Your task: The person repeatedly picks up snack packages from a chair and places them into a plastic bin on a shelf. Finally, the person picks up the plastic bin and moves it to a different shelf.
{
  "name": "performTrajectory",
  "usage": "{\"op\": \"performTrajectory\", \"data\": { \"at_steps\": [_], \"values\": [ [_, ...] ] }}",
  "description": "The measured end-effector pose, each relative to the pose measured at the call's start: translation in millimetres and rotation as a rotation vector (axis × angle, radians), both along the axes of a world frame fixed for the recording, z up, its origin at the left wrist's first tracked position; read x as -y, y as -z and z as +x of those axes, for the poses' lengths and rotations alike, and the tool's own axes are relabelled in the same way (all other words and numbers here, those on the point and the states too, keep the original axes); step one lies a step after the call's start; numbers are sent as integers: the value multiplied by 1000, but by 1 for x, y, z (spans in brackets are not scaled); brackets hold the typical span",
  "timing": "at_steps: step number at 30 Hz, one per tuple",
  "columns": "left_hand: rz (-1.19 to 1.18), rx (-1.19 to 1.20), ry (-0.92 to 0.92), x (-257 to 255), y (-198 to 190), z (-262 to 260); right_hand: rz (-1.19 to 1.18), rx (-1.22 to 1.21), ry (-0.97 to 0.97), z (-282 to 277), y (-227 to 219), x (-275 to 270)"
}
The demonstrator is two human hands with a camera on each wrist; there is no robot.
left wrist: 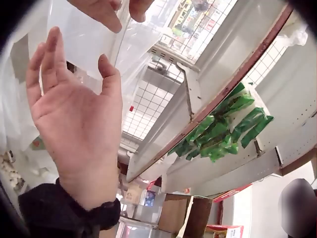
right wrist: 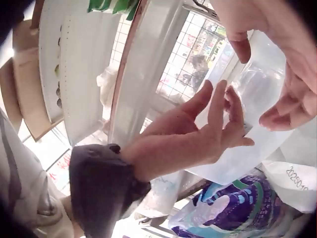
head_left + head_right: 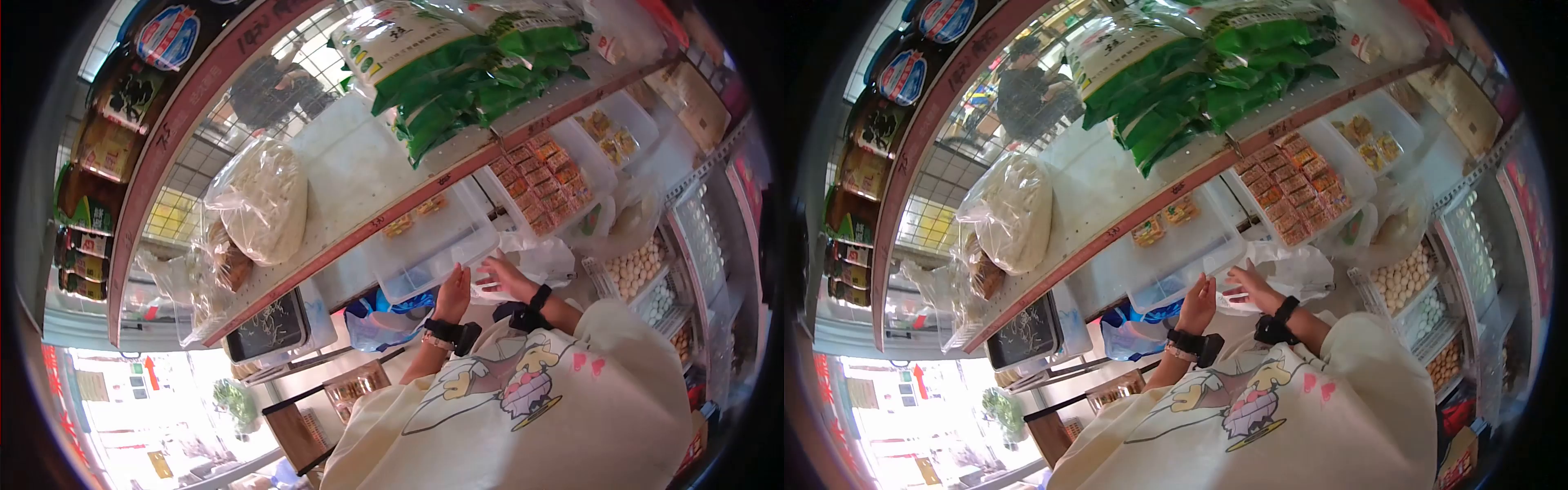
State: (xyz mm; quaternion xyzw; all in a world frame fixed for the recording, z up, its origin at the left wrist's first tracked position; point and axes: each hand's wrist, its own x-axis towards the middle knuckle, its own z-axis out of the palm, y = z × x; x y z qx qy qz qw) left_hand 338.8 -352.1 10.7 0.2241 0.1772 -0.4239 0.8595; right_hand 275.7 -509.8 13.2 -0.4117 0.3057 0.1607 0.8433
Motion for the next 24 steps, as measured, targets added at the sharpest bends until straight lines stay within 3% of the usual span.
{"op": "performTrajectory", "data": {
  "at_steps": [2, 4, 5, 7, 8, 9, 11, 12, 13, 15, 19, 20, 24],
  "values": [
    [33, 58, -4, 4, 3, 0, 36, 53, 52, 1, -1, 3],
    [-73, -225, -136, -1, 10, -4, 49, 78, 16, 1, -3, 5],
    [-79, -228, -157, -5, 13, -7, 68, 110, 5, 1, -4, 6],
    [247, -227, -326, -16, -5, -10, 10, 23, 9, 6, -24, 4],
    [244, -75, -260, -37, 17, -10, -47, -61, 37, 9, -32, 3],
    [240, -82, -273, -48, 28, -7, -53, -65, 24, 14, -31, 4],
    [403, 221, -303, -64, 41, -6, -43, -61, 26, 23, -19, 8],
    [405, 30, -352, -54, -3, -7, -4, -46, -4, 27, -1, 11],
    [398, 18, -361, -52, -10, -5, -13, -55, -15, 29, 7, 13],
    [443, 3, -334, -49, -13, -7, 28, -91, -28, 32, 14, 16],
    [275, 10, -315, -52, -2, -5, 61, -141, 17, 28, -8, 17],
    [356, 32, -334, -48, -5, -10, 55, -147, 3, 26, -6, 18],
    [309, 19, -318, -45, -7, -17, 148, -121, 23, 10, 1, 28]
  ]
}}
